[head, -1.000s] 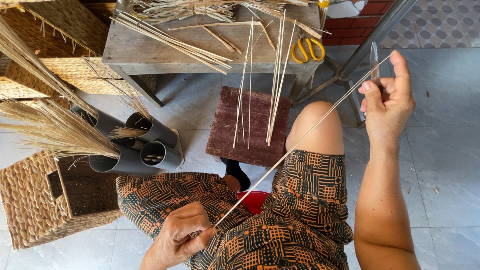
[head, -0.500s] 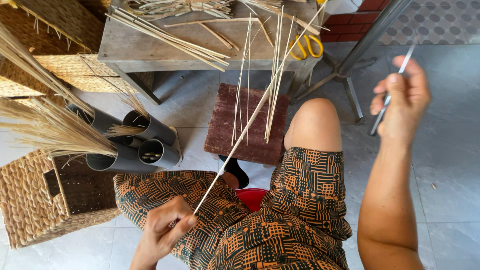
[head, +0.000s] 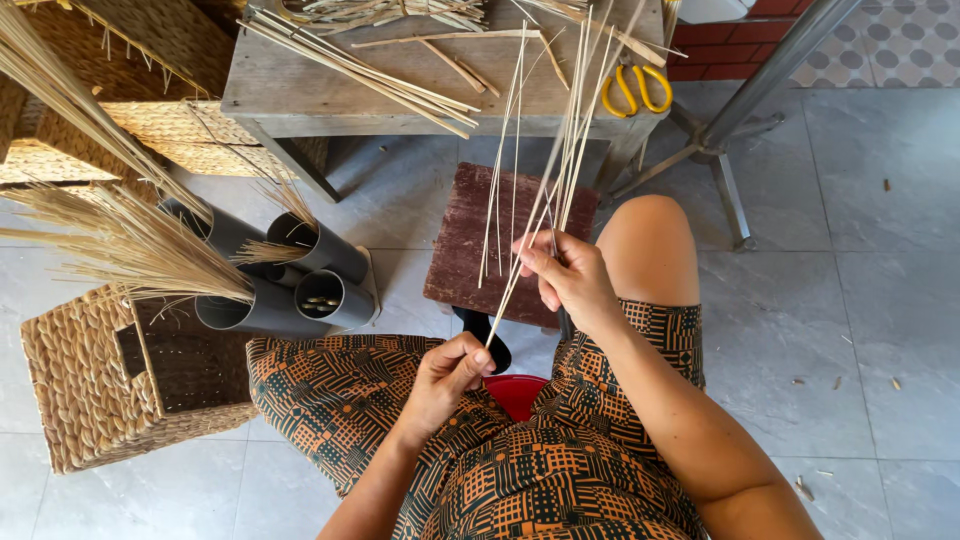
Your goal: The person sits on a low stool and shaves thin bamboo strips with a small knife, drawing each strip across the blade to split and trim it, then sets finished strips on the stool and table with other bamboo sticks.
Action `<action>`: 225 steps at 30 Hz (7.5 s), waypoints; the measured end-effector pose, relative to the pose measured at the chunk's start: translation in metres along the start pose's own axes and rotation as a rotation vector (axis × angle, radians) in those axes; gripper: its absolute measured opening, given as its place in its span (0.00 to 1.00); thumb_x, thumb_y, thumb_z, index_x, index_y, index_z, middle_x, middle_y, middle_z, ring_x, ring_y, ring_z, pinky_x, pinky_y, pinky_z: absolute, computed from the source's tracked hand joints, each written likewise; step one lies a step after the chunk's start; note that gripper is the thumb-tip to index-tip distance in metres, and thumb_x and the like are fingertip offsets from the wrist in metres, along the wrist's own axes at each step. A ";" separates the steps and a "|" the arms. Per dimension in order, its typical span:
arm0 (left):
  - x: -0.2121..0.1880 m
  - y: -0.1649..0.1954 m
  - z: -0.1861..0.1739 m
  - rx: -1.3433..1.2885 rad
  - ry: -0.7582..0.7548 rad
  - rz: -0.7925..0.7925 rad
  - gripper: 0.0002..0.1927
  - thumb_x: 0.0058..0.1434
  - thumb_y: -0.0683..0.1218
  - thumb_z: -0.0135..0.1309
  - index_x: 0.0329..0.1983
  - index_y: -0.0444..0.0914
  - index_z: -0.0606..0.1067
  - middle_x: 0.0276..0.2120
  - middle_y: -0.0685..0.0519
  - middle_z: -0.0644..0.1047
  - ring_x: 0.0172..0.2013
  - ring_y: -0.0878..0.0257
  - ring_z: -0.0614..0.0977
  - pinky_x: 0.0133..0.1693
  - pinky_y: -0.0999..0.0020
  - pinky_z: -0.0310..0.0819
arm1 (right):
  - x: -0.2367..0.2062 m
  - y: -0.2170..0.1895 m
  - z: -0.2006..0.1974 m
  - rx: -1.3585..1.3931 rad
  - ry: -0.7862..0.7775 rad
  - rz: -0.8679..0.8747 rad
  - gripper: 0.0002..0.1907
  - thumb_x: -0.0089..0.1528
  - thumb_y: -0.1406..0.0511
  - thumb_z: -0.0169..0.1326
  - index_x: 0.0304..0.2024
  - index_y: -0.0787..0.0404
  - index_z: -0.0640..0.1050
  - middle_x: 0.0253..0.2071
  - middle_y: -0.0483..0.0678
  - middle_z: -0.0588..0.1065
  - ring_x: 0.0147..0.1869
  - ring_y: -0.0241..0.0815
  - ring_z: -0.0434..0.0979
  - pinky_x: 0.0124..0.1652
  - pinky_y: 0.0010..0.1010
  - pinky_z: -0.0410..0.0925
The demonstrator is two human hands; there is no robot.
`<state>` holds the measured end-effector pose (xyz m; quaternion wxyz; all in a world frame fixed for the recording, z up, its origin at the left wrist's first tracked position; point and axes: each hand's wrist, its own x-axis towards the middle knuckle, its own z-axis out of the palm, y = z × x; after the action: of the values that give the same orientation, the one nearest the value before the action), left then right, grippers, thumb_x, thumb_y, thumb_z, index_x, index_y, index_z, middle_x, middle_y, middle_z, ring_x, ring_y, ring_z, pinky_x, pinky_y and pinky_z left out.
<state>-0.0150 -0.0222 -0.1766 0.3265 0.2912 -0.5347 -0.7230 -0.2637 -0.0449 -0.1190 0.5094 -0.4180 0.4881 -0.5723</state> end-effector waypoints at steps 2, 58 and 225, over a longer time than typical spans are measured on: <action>0.004 -0.009 0.003 -0.021 -0.002 -0.020 0.12 0.71 0.49 0.54 0.35 0.36 0.77 0.30 0.59 0.75 0.28 0.74 0.68 0.31 0.78 0.65 | 0.005 0.007 0.000 0.027 -0.001 0.006 0.11 0.69 0.65 0.55 0.45 0.69 0.78 0.32 0.49 0.77 0.19 0.26 0.64 0.18 0.19 0.59; -0.049 0.016 -0.070 0.653 0.297 0.023 0.09 0.60 0.39 0.61 0.44 0.38 0.84 0.29 0.55 0.81 0.31 0.69 0.79 0.34 0.74 0.72 | 0.056 0.000 -0.088 0.264 0.501 -0.252 0.09 0.71 0.64 0.54 0.42 0.65 0.79 0.34 0.53 0.80 0.20 0.30 0.67 0.21 0.21 0.61; -0.050 0.190 0.034 0.696 0.351 0.402 0.08 0.63 0.43 0.62 0.34 0.34 0.77 0.27 0.53 0.74 0.27 0.66 0.76 0.30 0.71 0.70 | -0.071 -0.068 0.087 -0.489 -0.297 -0.670 0.22 0.65 0.71 0.61 0.56 0.65 0.65 0.45 0.53 0.79 0.50 0.41 0.85 0.47 0.29 0.78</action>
<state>0.0205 -0.0039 0.0192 0.4290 0.3925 -0.7288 -0.3616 -0.1813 0.0137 -0.0351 0.2464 -0.7391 0.3682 -0.5074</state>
